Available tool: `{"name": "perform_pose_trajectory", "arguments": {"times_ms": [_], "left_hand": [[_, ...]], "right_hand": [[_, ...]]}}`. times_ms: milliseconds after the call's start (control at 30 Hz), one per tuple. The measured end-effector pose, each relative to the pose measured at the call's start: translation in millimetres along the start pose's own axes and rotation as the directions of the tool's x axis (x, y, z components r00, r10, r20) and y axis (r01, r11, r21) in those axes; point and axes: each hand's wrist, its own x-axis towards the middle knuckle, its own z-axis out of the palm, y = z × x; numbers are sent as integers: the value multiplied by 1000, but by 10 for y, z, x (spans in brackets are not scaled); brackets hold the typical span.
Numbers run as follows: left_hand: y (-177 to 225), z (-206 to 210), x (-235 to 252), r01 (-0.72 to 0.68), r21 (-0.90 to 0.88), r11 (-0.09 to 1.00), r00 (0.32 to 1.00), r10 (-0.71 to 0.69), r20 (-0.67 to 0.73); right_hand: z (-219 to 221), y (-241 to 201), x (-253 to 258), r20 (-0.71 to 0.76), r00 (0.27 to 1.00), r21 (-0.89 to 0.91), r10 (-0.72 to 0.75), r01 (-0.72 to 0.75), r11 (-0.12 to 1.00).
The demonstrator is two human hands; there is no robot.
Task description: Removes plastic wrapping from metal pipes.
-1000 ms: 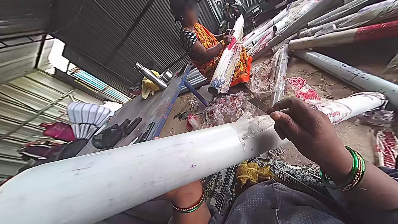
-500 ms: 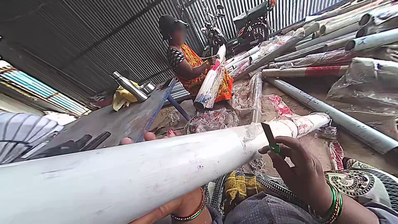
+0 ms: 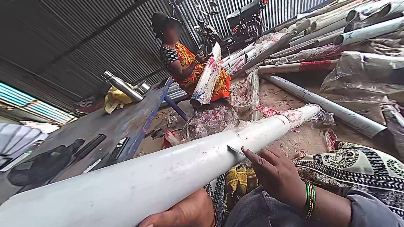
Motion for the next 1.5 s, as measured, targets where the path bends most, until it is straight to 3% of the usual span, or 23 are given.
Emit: {"name": "perform_pose_trajectory", "arguments": {"times_ms": [200,333,467,633,667,733,767,833,900,1033,1100,1233,1400,1500], "left_hand": [[159,-40,-176,54,-107,993,980,-32,199],[165,-95,-230,46,-132,990,970,-12,242],[149,-281,-220,150,-245,958,938,-60,342],[165,-105,-172,190,-199,961,980,-176,88],[171,-123,-179,200,-202,959,977,-179,116],[160,-289,-241,203,-240,949,942,-123,311],[150,-357,-244,217,-265,939,907,-94,410],[143,-452,-246,236,-266,935,872,-83,482],[162,-437,-247,222,-250,943,890,-91,447],[192,-184,-253,171,-265,949,946,-83,313],[220,-135,-247,165,-305,938,952,-71,298],[145,-108,-93,178,-284,942,983,-156,100],[198,-218,-229,129,-228,965,924,-33,382],[221,-213,-239,188,-258,948,951,-110,290]], "right_hand": [[-24,70,-84,-22,999,12,-28,29,1000],[-101,154,-142,-51,998,-52,-24,22,998],[-159,141,-185,-51,999,-14,-10,9,1000],[-173,206,-203,-44,998,-30,52,-53,998],[-167,259,-198,-48,995,-58,83,-86,995],[-188,309,-205,-42,994,-44,102,-104,994],[-212,279,-219,-36,996,-1,79,-79,997],[-244,178,-244,-16,1000,85,6,-5,996],[-213,158,-253,-28,1000,100,-2,5,995],[-174,312,-248,-32,991,56,128,-126,990],[-221,238,-270,-16,997,142,77,-74,987],[-181,160,-282,-23,1000,163,-20,24,986],[-163,240,-273,-46,998,78,48,-44,996],[-195,172,-259,-48,999,134,20,-13,991]]}}
